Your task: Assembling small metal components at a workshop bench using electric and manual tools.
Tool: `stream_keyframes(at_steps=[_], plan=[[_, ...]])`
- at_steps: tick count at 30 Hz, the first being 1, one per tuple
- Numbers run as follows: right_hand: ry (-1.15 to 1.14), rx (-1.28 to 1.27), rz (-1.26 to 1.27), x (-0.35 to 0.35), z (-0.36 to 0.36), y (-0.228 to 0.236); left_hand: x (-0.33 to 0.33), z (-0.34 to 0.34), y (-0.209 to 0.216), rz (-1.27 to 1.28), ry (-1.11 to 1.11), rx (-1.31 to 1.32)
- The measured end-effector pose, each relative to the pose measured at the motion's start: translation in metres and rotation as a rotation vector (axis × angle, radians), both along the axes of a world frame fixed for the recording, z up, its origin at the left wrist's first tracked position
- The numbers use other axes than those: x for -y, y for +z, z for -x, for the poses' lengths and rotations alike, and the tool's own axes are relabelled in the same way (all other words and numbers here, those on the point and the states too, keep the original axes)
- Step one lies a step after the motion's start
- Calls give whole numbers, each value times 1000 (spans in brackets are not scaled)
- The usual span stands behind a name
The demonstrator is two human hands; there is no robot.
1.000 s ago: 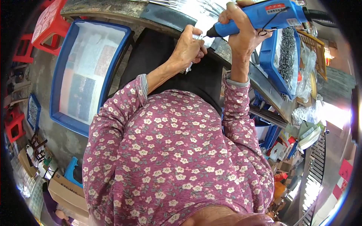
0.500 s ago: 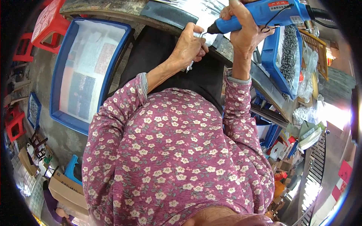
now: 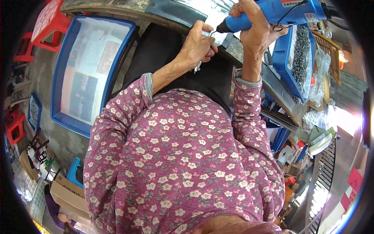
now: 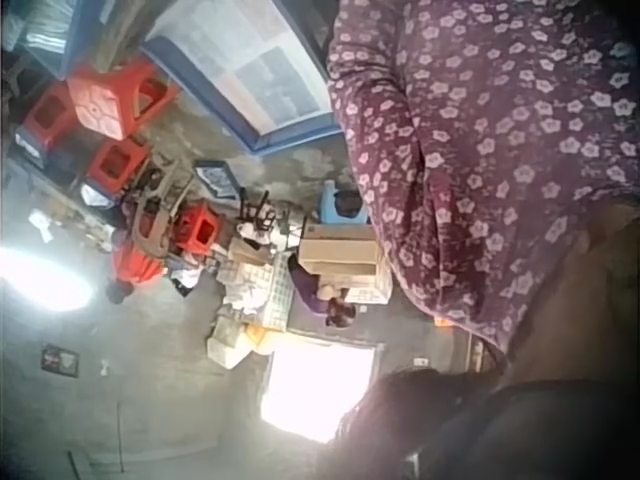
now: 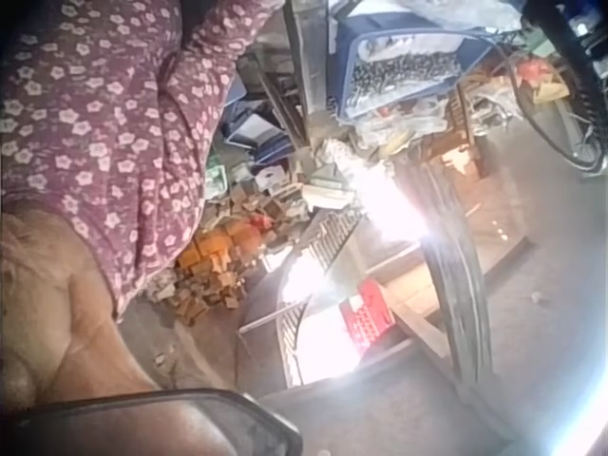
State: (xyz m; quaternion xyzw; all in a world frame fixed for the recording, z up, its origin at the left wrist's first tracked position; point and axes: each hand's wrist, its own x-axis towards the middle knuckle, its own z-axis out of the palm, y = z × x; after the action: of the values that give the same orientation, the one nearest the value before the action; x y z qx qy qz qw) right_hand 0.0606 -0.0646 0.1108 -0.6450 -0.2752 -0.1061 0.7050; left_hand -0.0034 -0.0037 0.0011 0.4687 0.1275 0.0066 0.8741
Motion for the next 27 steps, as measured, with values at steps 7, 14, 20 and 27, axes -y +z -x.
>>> stream_keyframes(at_steps=[7, 14, 20, 27], plan=[[280, -27, -215, -2, 0, -9, -2, -1, -1, -60, 25, -13], [57, -37, 14, -3, 4, -1, 3, -2, -1, -4, 29, -16], [109, 271, 162, 15, -15, -28, -1, -1, 10, -18, 23, -123], [211, 51, -61, 37, -18, -29, -5, 6, 5, 56, -23, -23]])
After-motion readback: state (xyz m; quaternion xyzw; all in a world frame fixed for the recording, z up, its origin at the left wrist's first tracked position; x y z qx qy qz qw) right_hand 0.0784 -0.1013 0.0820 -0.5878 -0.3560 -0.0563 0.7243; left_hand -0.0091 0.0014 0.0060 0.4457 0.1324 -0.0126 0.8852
